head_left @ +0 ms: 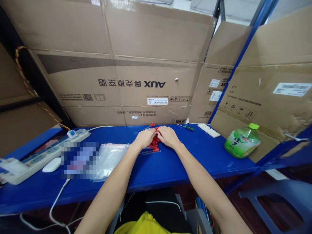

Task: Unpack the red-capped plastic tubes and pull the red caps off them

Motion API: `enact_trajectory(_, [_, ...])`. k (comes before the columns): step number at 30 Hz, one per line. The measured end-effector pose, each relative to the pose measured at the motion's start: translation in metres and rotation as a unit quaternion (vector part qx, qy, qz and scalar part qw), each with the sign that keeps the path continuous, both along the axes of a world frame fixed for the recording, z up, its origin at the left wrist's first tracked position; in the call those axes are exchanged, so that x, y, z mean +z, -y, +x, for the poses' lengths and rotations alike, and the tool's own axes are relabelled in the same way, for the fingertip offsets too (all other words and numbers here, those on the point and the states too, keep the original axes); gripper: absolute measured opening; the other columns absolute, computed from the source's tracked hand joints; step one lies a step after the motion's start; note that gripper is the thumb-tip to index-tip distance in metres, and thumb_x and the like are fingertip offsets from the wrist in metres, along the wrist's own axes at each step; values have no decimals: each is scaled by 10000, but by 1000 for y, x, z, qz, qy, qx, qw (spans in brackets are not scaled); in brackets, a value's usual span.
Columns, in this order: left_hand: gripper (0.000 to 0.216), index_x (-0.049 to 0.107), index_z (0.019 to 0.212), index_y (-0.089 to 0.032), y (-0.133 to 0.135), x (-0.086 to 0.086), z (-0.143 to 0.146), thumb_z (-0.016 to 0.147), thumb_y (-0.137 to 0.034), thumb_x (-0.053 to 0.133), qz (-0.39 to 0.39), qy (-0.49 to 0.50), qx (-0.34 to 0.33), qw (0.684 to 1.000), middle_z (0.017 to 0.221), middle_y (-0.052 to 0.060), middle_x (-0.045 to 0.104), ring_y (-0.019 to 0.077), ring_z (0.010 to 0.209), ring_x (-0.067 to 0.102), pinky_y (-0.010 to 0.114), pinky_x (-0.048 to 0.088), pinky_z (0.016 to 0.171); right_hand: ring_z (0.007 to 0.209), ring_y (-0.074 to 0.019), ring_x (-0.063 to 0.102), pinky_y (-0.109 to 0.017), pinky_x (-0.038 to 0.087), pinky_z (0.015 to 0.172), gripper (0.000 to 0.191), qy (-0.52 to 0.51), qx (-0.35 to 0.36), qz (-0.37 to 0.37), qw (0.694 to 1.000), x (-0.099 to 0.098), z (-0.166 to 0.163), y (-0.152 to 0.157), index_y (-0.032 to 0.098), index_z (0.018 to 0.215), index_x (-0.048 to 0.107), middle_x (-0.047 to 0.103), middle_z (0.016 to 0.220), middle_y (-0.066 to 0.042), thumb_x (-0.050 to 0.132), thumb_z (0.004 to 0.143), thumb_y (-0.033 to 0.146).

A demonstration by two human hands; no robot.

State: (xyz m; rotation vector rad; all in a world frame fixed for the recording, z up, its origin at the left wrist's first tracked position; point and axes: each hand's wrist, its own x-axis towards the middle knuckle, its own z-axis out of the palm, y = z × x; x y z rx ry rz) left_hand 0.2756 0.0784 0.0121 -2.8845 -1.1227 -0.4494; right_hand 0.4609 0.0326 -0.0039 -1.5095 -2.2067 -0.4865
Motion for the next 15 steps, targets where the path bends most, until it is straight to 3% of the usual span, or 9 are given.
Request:
enact_trajectory(9, [413,649,1221,-243,3,11,-3,1082,-384,287,-1,-43,6,999,1106,116,762,280,1008,732,329,507,811,905,-225,564,-353,286,775,162,45,-28,25,998,0,-3,-3,173,947,643,718,963,-91,497,971,240])
enact_trajectory(15, [431,663,1192,-256,2,16,-4,1082,-410,275,-26,-31,2,999,1118,107,761,281,1040,720,324,500,808,881,-223,546,-352,274,769,175,43,-41,33,998,0,1,-7,179,919,645,711,930,-89,497,967,258])
